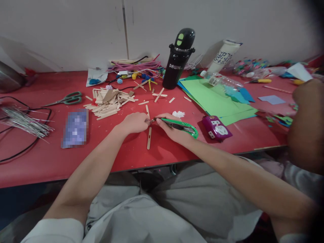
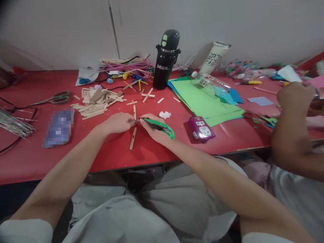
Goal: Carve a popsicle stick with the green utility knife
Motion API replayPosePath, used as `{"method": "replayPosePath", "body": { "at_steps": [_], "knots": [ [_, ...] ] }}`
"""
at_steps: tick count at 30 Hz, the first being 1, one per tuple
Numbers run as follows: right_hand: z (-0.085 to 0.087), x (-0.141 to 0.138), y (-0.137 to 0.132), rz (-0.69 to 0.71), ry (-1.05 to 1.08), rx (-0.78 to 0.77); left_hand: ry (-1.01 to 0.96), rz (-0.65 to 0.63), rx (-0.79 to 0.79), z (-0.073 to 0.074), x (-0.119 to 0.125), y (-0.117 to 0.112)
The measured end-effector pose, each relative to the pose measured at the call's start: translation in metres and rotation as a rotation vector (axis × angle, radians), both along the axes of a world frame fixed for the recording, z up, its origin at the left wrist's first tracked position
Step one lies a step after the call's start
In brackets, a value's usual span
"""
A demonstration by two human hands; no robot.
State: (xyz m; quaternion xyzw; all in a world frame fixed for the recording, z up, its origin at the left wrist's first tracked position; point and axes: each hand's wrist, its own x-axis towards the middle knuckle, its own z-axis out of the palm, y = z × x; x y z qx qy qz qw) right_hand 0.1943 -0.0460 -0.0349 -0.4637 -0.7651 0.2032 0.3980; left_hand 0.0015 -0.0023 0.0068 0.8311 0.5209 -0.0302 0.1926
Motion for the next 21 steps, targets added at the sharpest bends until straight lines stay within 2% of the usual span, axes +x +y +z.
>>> {"method": "replayPosePath", "body": {
  "at_steps": [9,17,21],
  "knots": [
    [0.0024,0.0013,-0.0025,-0.002,-0.006,-0.037,0.004,0.002,0.003,-0.0004,0.0003,-0.0005],
    [-0.0025,0.0034,0.0026,0.053,-0.136,-0.011,-0.013,0.006,-0.008,0.0002,-0.0002,-0.0004],
    [0.0001,0.0021,-0.0001,0.018,-0.058,-0.025,-0.005,0.002,-0.001,0.0010,-0.0006,-0.0011]
  ]
}}
